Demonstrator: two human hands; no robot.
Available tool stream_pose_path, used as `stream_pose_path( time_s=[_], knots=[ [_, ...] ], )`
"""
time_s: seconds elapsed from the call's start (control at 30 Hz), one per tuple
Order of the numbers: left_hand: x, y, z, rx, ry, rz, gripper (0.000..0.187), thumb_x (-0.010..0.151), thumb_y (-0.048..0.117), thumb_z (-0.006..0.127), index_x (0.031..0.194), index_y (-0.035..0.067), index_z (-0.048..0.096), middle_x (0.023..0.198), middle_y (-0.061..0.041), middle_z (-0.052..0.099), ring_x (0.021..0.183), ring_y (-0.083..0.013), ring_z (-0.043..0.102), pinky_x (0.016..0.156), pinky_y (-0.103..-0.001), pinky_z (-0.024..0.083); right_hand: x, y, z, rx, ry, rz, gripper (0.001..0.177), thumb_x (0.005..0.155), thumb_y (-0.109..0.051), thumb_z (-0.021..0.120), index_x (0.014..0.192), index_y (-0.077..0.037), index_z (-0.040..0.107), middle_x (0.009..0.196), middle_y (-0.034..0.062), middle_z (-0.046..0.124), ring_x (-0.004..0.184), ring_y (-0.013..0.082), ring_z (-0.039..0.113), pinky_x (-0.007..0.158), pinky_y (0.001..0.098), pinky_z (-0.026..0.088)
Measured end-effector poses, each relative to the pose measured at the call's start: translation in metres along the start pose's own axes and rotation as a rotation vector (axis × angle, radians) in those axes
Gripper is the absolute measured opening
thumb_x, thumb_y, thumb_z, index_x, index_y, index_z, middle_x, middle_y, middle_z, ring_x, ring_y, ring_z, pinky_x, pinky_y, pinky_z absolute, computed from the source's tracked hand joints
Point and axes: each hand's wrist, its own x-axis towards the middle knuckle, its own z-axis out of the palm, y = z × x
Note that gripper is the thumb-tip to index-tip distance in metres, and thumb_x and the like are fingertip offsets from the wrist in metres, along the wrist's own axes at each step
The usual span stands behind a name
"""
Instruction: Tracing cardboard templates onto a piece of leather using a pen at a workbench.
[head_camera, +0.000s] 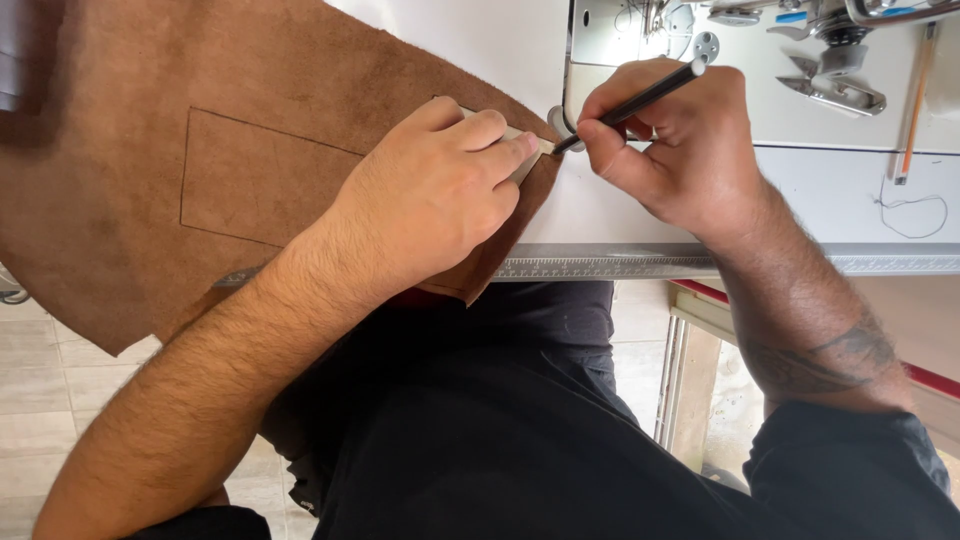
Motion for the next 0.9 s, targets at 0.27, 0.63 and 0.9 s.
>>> stream_pose_path(
  time_s=[0.27,0.63,0.9],
  knots=[
    [-0.001,0.001,0.003,0.004,0.013,-0.002,0.009,0.09,0.017,0.07,0.093,0.019,0.078,0.123,0.004,0.074,0.101,-0.0178,0.058,0.077,-0.031,0.047,0.0,0.002,-0.001,-0.013,0.007,-0.018,0.009,0.105,0.003,0.067,0.097,0.005,0.068,0.081,0.0115,0.062,0.064,0.0201,0.045,0.061,0.031,0.037],
    [0.005,0.06,-0.01,0.042,-0.08,-0.2,0.015,0.096,0.007,0.061,0.101,0.0,0.074,0.134,-0.025,0.066,0.116,-0.0402,0.065,0.093,-0.042,0.059,0.003,-0.002,-0.001,-0.007,-0.005,-0.024,0.007,0.104,0.004,0.068,0.098,0.007,0.068,0.082,0.0136,0.065,0.066,0.0214,0.056,0.061,0.0308,0.041],
    [0.005,0.07,-0.013,0.009,0.124,-0.402,0.025,0.102,-0.003,0.048,0.085,0.005,0.064,0.13,-0.025,0.065,0.118,-0.041,0.068,0.09,-0.042,0.059,-0.001,0.0,-0.001,-0.017,-0.011,-0.054,0.005,0.103,0.005,0.068,0.1,0.009,0.068,0.085,0.0151,0.067,0.07,0.0235,0.059,0.064,0.0317,0.045]
  ],
)
